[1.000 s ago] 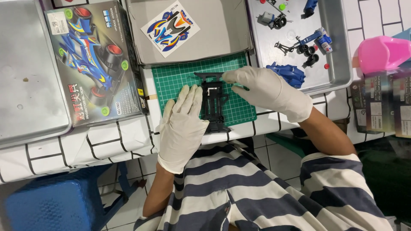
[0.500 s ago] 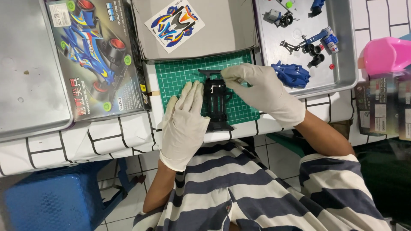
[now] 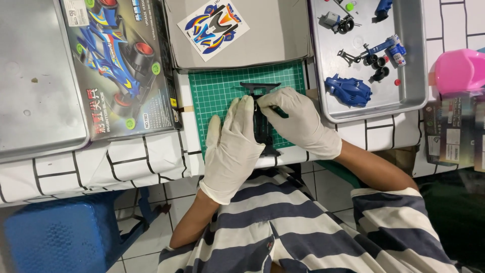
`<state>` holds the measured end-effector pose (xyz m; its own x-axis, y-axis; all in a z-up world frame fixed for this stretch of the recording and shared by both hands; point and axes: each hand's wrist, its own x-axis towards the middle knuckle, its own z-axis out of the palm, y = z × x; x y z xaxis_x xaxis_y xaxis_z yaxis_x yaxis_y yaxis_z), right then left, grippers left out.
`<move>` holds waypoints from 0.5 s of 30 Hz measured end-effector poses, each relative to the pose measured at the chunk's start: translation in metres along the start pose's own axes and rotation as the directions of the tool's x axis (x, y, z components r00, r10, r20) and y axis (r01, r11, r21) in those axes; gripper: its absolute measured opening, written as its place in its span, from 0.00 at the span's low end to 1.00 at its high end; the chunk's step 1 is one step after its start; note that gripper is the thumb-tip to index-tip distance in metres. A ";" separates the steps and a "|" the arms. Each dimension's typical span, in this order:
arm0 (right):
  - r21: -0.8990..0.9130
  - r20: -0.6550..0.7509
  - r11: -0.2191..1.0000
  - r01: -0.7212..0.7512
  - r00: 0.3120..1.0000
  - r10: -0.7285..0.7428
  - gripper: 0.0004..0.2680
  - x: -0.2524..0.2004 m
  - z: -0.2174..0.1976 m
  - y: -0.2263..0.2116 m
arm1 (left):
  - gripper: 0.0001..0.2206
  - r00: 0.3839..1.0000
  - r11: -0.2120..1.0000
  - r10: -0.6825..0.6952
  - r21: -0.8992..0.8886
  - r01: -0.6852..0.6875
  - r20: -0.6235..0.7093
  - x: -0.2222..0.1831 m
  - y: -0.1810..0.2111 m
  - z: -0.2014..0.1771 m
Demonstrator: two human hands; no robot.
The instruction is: Assembling a mini 4WD toy car by greasing and installing gears and axles into the chassis
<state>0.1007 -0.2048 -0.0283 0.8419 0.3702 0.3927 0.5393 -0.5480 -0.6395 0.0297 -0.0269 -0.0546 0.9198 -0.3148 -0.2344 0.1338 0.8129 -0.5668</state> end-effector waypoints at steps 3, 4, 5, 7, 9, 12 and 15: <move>0.009 0.011 1.000 0.013 1.000 -0.013 0.09 0.000 -0.003 -0.003 | 0.25 0.993 0.999 0.015 -0.040 -0.020 -0.120 0.004 0.000 0.000; 0.013 0.015 1.000 0.015 1.000 -0.015 0.09 0.003 -0.004 -0.008 | 0.24 0.990 0.998 0.022 -0.050 -0.030 -0.142 0.004 -0.004 0.006; 0.019 0.020 1.000 0.019 1.000 -0.019 0.09 0.006 -0.006 -0.014 | 0.24 0.986 0.997 0.031 -0.060 -0.041 -0.163 0.003 -0.008 0.012; 0.039 0.022 0.999 0.006 1.000 -0.007 0.09 0.005 -0.007 -0.012 | 0.24 0.990 0.999 0.020 -0.041 -0.026 -0.141 0.003 -0.007 0.011; 0.057 0.026 0.998 -0.006 1.000 0.004 0.09 0.003 -0.007 -0.010 | 0.24 0.993 1.000 0.008 -0.023 -0.010 -0.119 0.003 -0.005 0.009; 0.081 -0.005 0.996 -0.032 0.999 0.032 0.09 -0.002 -0.002 -0.006 | 0.24 0.995 0.999 -0.035 0.000 0.035 -0.092 0.002 -0.006 0.011; 0.021 -0.043 1.000 0.000 0.999 0.000 0.09 -0.007 0.003 -0.004 | 0.23 0.990 0.999 0.007 0.040 -0.001 -0.143 -0.001 -0.013 0.020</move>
<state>0.0924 -0.2031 -0.0304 0.8423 0.3371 0.4206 0.5390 -0.5321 -0.6529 0.0341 -0.0273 -0.0317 0.8583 -0.3760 -0.3491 0.1472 0.8323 -0.5345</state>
